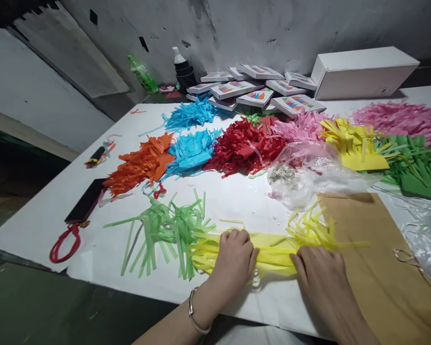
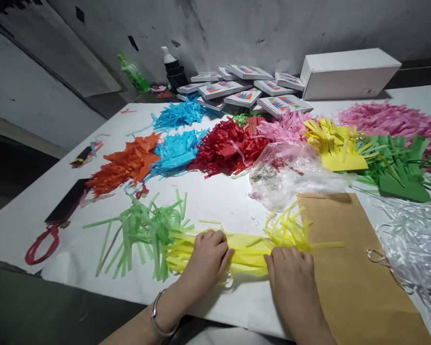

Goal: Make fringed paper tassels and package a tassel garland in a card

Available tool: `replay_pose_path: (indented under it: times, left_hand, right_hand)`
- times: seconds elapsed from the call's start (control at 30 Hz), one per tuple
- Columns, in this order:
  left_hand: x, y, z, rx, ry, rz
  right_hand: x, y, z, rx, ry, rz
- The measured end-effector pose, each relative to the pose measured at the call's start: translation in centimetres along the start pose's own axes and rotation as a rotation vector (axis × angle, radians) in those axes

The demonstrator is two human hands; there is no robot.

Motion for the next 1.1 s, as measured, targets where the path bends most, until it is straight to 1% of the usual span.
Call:
replay_pose_path:
  times: [0.07, 0.1, 0.17, 0.2, 0.23, 0.27, 0.33, 0.4, 0.5, 0.6, 0.67, 0.73, 0.83, 0.93, 1.0, 1.1]
  left_hand:
    - [0.4, 0.1, 0.1, 0.030, -0.011, -0.035]
    - [0.6, 0.1, 0.1, 0.042, -0.016, -0.049]
    - [0.9, 0.3, 0.2, 0.057, -0.026, -0.064]
    - [1.0, 0.4, 0.2, 0.060, -0.032, -0.067]
    - [1.1, 0.6, 0.1, 0.059, -0.040, -0.069]
    - [1.2, 0.7, 0.1, 0.056, -0.047, -0.070]
    - [1.3, 1.0, -0.2, 0.047, -0.054, -0.070]
    - [1.2, 1.3, -0.4, 0.045, -0.036, -0.064]
    - [0.7, 1.8, -0.4, 0.002, -0.032, 0.023]
    - [0.1, 1.7, 0.2, -0.056, -0.160, 0.110]
    - [-0.1, 1.3, 0.6, -0.048, -0.248, 0.112]
    - [-0.1, 0.7, 0.7, -0.040, -0.286, 0.106]
    - [0.1, 0.2, 0.7, -0.083, -0.323, 0.109]
    - [0.1, 0.2, 0.7, -0.126, -0.365, 0.123]
    - [0.0, 0.2, 0.6, -0.121, -0.382, 0.132]
    - [-0.5, -0.1, 0.3, -0.101, -0.386, 0.161]
  right_hand:
    - [0.0, 0.7, -0.3, -0.029, -0.029, 0.071]
    - [0.0, 1.1, -0.5, -0.015, -0.008, 0.119]
    - [-0.2, 1.5, -1.2, 0.070, 0.119, 0.200]
    - [-0.3, 1.5, -1.5, 0.120, 0.189, 0.213]
    - [-0.4, 1.3, -1.8, 0.161, 0.243, 0.201]
    - [-0.5, 1.1, -2.0, 0.183, 0.269, 0.179]
    - [-0.8, 0.5, -2.2, 0.188, 0.250, 0.138]
    - [-0.9, 0.1, -2.2, 0.183, 0.218, 0.126]
    - [-0.9, -0.1, -2.1, 0.181, 0.204, 0.141]
    - [-0.6, 0.1, -2.3, 0.202, 0.172, 0.138]
    - [-0.3, 0.2, -2.5, 0.225, 0.141, 0.115]
    - [0.0, 0.3, -2.9, 0.229, 0.130, 0.093]
    - [0.5, 0.1, -3.5, 0.187, 0.192, 0.105]
    - [0.7, -0.3, -3.8, 0.176, 0.267, 0.140]
    - [0.6, -0.5, -3.8, 0.185, 0.288, 0.151]
    - [0.1, -0.6, -3.3, 0.182, 0.319, 0.134]
Point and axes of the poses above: each hand's wrist, its own x-axis towards the middle knuckle, its own y-axis out of the back of the hand, z = x × y, the point moved 1 cm from there along x, towards the middle knuckle, and after that the axes turned 2 degrees about -y, right-handed, at the moved point
